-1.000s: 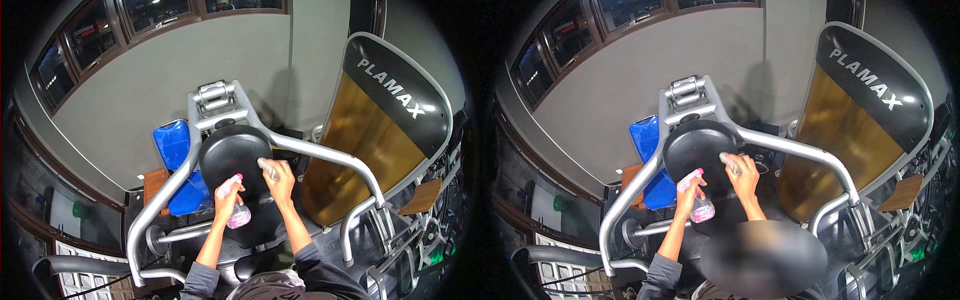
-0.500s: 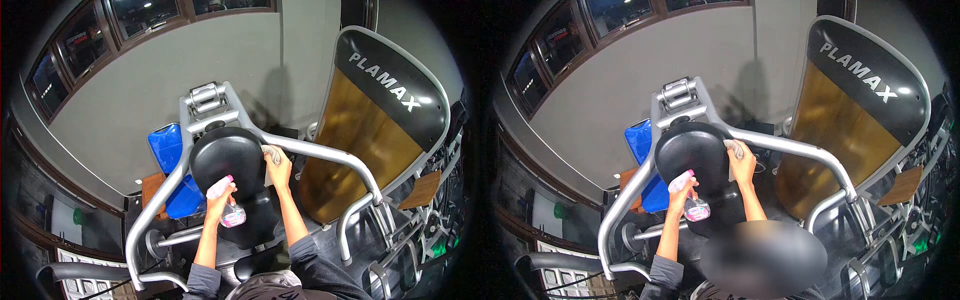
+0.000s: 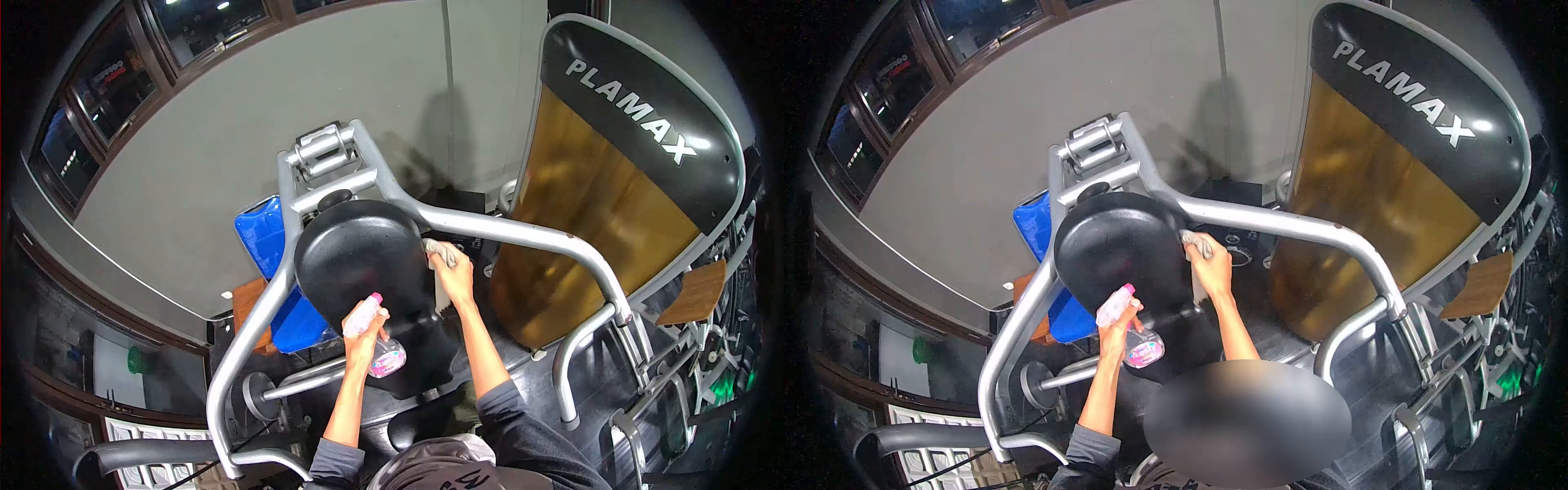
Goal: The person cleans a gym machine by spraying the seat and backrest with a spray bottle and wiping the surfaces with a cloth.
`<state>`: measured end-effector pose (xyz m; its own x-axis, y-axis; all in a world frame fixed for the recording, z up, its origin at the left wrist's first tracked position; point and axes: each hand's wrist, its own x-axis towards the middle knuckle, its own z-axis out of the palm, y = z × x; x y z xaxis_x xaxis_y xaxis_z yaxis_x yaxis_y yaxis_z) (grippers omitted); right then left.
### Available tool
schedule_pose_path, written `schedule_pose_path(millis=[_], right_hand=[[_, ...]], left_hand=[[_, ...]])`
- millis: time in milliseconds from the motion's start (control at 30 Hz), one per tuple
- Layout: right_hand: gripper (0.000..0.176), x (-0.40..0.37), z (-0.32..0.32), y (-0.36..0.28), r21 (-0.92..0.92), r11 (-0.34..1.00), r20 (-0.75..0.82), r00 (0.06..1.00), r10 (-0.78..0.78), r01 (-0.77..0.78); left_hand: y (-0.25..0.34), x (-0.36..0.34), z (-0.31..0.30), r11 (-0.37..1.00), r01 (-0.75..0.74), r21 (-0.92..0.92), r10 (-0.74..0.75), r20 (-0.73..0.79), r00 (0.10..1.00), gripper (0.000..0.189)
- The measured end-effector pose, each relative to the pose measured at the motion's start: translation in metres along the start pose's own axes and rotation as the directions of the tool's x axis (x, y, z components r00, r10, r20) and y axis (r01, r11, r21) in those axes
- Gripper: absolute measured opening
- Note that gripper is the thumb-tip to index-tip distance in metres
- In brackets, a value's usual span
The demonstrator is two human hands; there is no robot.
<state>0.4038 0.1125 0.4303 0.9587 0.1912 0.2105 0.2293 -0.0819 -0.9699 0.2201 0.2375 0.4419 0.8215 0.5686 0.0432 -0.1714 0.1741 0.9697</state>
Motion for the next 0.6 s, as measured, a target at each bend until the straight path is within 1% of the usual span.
schedule_pose_path(millis=[33,100,133,167,200,233,267,300,333,367,400,433,500,533,600], right_hand=[[0.026,0.002,0.001,-0.014,-0.024,0.999,-0.020,0.999,-0.030,0.029],[0.027,0.000,0.002,-0.026,-0.015,1.000,-0.029,0.999,-0.016,0.016],[0.027,-0.001,0.002,-0.027,-0.007,1.000,-0.038,0.999,-0.008,0.007],[0.028,-0.003,0.004,-0.012,0.008,0.998,-0.066,0.996,-0.066,0.067],[0.029,-0.011,0.000,-0.010,-0.057,0.998,-0.069,0.997,-0.034,0.030],[0.029,-0.016,-0.001,0.004,-0.079,0.997,-0.058,0.998,0.006,-0.010],[0.029,-0.022,-0.003,0.017,-0.102,0.994,-0.048,0.998,0.044,-0.049],[0.030,-0.030,-0.007,0.023,-0.099,0.989,-0.024,0.994,0.110,-0.112],[0.030,-0.035,-0.008,0.034,-0.139,0.982,-0.041,0.991,0.125,-0.129],[0.030,-0.038,-0.010,0.046,-0.132,0.979,-0.028,0.988,0.151,-0.153],[0.031,-0.039,-0.012,0.042,-0.127,0.976,-0.016,0.984,0.178,-0.179],[0.031,-0.038,-0.014,0.038,-0.128,0.975,-0.018,0.983,0.182,-0.183],[0.031,-0.029,-0.016,0.025,-0.175,0.974,0.004,0.989,0.145,-0.142],[0.030,-0.022,-0.014,0.021,-0.109,0.984,0.035,0.989,0.142,-0.138],[0.029,-0.017,-0.008,0.003,-0.044,0.995,0.005,0.996,0.093,-0.092]], left_hand=[[0.002,0.000,0.003,0.999,-0.027,0.027,0.027,0.012,1.000,0.017],[0.006,0.001,0.008,0.999,-0.015,0.044,0.014,0.013,1.000,0.014],[0.007,0.001,0.009,0.998,-0.006,0.058,0.005,0.014,1.000,0.012],[0.006,0.002,0.009,0.998,-0.003,0.063,0.002,0.014,1.000,0.012],[0.004,0.002,0.009,0.998,0.031,0.059,-0.032,0.010,0.999,0.013],[0.003,0.003,0.009,0.996,0.066,0.055,-0.066,0.006,0.998,0.015],[0.002,0.003,0.010,0.996,0.068,0.057,-0.069,0.005,0.998,0.015],[0.000,0.004,0.011,0.991,0.126,0.054,-0.125,-0.021,0.992,0.015],[-0.001,0.004,0.012,0.982,0.183,0.049,-0.181,-0.046,0.982,0.016],[-0.001,0.006,0.013,0.982,0.185,0.049,-0.183,-0.045,0.982,0.016],[-0.002,0.007,0.013,0.980,0.184,0.078,-0.182,-0.029,0.983,0.016],[-0.002,0.007,0.013,0.977,0.184,0.107,-0.184,-0.013,0.983,0.016],[-0.001,0.007,0.014,0.978,0.172,0.120,-0.173,0.001,0.985,0.016],[-0.001,0.007,0.015,0.979,0.155,0.134,-0.159,0.014,0.987,0.016],[-0.001,0.007,0.014,0.979,0.157,0.133,-0.160,0.011,0.987,0.016]])
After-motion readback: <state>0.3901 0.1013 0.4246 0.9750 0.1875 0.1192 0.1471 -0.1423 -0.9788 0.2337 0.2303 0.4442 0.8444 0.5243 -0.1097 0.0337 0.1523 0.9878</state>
